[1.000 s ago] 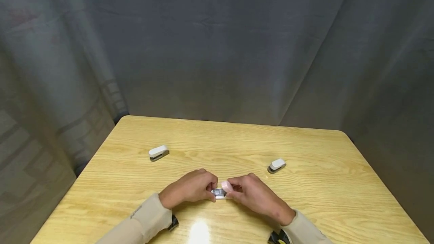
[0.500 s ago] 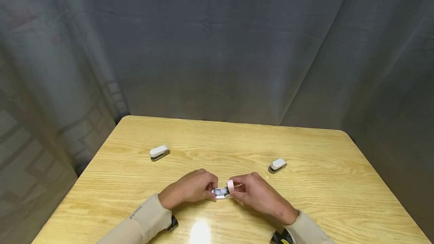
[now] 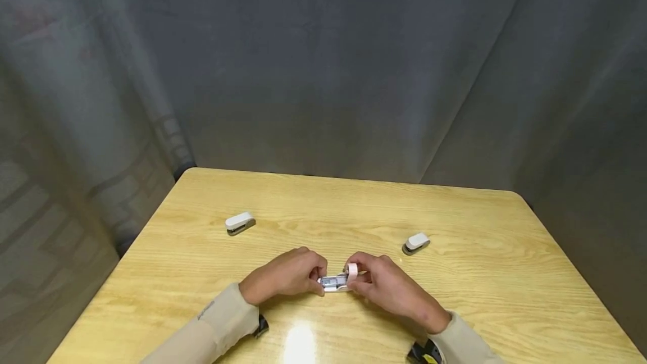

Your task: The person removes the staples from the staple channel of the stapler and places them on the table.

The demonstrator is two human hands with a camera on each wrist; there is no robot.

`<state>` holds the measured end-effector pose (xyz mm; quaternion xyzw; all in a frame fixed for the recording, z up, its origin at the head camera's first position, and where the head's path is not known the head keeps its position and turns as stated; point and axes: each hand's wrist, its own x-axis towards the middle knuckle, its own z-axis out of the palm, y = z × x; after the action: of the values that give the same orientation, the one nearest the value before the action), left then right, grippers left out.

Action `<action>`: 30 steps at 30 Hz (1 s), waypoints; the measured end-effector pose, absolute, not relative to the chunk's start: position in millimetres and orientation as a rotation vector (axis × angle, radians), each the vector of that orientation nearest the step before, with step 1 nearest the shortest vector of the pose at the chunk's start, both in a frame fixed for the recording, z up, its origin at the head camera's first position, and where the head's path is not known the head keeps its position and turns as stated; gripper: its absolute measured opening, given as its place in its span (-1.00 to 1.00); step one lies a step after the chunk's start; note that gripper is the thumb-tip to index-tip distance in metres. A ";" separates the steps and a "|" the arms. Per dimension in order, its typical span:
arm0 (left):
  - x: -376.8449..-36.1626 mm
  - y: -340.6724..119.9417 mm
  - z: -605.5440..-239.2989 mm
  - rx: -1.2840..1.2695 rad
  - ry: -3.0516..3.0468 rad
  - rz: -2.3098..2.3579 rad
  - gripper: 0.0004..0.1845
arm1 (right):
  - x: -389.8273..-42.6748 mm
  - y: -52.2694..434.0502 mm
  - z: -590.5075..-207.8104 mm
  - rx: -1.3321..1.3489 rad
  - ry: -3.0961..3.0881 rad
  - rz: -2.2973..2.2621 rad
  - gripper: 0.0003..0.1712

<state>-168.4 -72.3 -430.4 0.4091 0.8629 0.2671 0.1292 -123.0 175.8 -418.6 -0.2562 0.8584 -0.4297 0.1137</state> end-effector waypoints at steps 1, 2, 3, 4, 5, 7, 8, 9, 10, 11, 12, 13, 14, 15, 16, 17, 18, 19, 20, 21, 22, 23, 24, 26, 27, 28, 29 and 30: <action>-169.2 -71.9 -430.3 1.191 2.509 0.774 -0.73 | -123.4 176.9 -418.8 -0.744 2.530 -1.244 -0.82; -169.9 -71.5 -430.0 1.189 2.507 0.776 -0.73 | -123.7 178.0 -418.9 -0.741 2.539 -1.231 -0.81; -170.4 -71.2 -429.9 1.188 2.503 0.780 -0.74 | -124.1 178.9 -418.9 -0.740 2.544 -1.218 -0.81; -170.7 -71.1 -429.7 1.182 2.499 0.786 -0.74 | -124.5 179.6 -418.8 -0.740 2.547 -1.209 -0.81; -170.9 -71.1 -429.4 1.174 2.495 0.789 -0.74 | -124.9 180.1 -418.7 -0.741 2.547 -1.202 -0.80; -171.0 -71.1 -428.8 1.164 2.488 0.796 -0.74 | -125.5 180.5 -418.5 -0.749 2.546 -1.194 -0.81; -170.8 -71.0 -428.5 1.161 2.487 0.798 -0.74 | -125.7 180.5 -418.3 -0.753 2.547 -1.192 -0.81; -170.5 -70.9 -428.0 1.160 2.486 0.799 -0.74 | -125.9 180.5 -417.9 -0.758 2.547 -1.191 -0.81; -170.2 -70.9 -427.6 1.156 2.485 0.799 -0.74 | -126.0 180.5 -417.7 -0.761 2.550 -1.190 -0.80; -170.0 -70.8 -427.3 1.155 2.485 0.797 -0.75 | -126.1 180.5 -417.4 -0.764 2.555 -1.186 -0.80; -169.8 -70.7 -427.1 1.155 2.484 0.797 -0.75 | -126.2 180.5 -417.3 -0.766 2.556 -1.186 -0.80; -169.7 -70.6 -427.0 1.154 2.484 0.795 -0.75 | -126.3 180.5 -417.0 -0.766 2.559 -1.185 -0.80; -169.5 -70.5 -426.8 1.154 2.482 0.799 -0.75 | -126.2 180.6 -416.7 -0.766 2.561 -1.186 -0.80; -169.4 -70.6 -427.0 1.153 2.479 0.801 -0.75 | -126.1 180.6 -416.5 -0.766 2.559 -1.189 -0.80; -169.9 -70.6 -427.3 1.153 2.477 0.805 -0.75 | -126.1 180.9 -416.3 -0.763 2.557 -1.191 -0.80; -170.1 -70.5 -427.5 1.153 2.474 0.809 -0.76 | -126.2 181.0 -416.2 -0.763 2.557 -1.189 -0.80; -170.4 -70.8 -427.7 1.150 2.471 0.812 -0.76 | -126.3 181.1 -416.1 -0.765 2.554 -1.189 -0.80; -170.7 -71.1 -428.0 1.146 2.471 0.814 -0.76 | -126.6 181.0 -416.1 -0.768 2.554 -1.184 -0.79; -170.9 -71.6 -428.2 1.143 2.468 0.817 -0.76 | -126.9 180.8 -416.0 -0.775 2.555 -1.180 -0.79; -171.2 -72.0 -428.5 1.141 2.467 0.821 -0.76 | -127.2 180.6 -416.0 -0.783 2.556 -1.174 -0.79; -171.4 -72.4 -428.6 1.140 2.467 0.823 -0.76 | -127.4 180.4 -415.8 -0.789 2.560 -1.167 -0.79; -171.4 -72.7 -428.6 1.141 2.464 0.827 -0.76 | -127.4 180.1 -415.4 -0.796 2.568 -1.160 -0.79; -171.6 -73.0 -428.6 1.143 2.463 0.829 -0.76 | -127.2 179.9 -414.7 -0.798 2.573 -1.157 -0.79; -171.9 -73.0 -428.5 1.150 2.460 0.832 -0.76 | -126.1 179.5 -412.4 -0.795 2.583 -1.156 -0.77; -171.9 -72.8 -428.4 1.151 2.457 0.835 -0.76 | -125.2 179.3 -411.1 -0.794 2.587 -1.162 -0.75; -171.9 -72.7 -428.3 1.151 2.454 0.836 -0.76 | -124.2 178.9 -409.4 -0.799 2.603 -1.164 -0.73; -172.0 -72.4 -428.3 1.153 2.452 0.837 -0.76 | -122.9 178.3 -407.5 -0.812 2.628 -1.163 -0.71; -172.0 -72.0 -428.4 1.157 2.452 0.836 -0.76 | -121.6 177.6 -405.5 -0.830 2.656 -1.162 -0.69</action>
<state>-172.0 -72.0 -428.4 0.4030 0.8543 0.2913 0.1515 -121.6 177.6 -405.5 -0.2746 0.8790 -0.3846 0.0630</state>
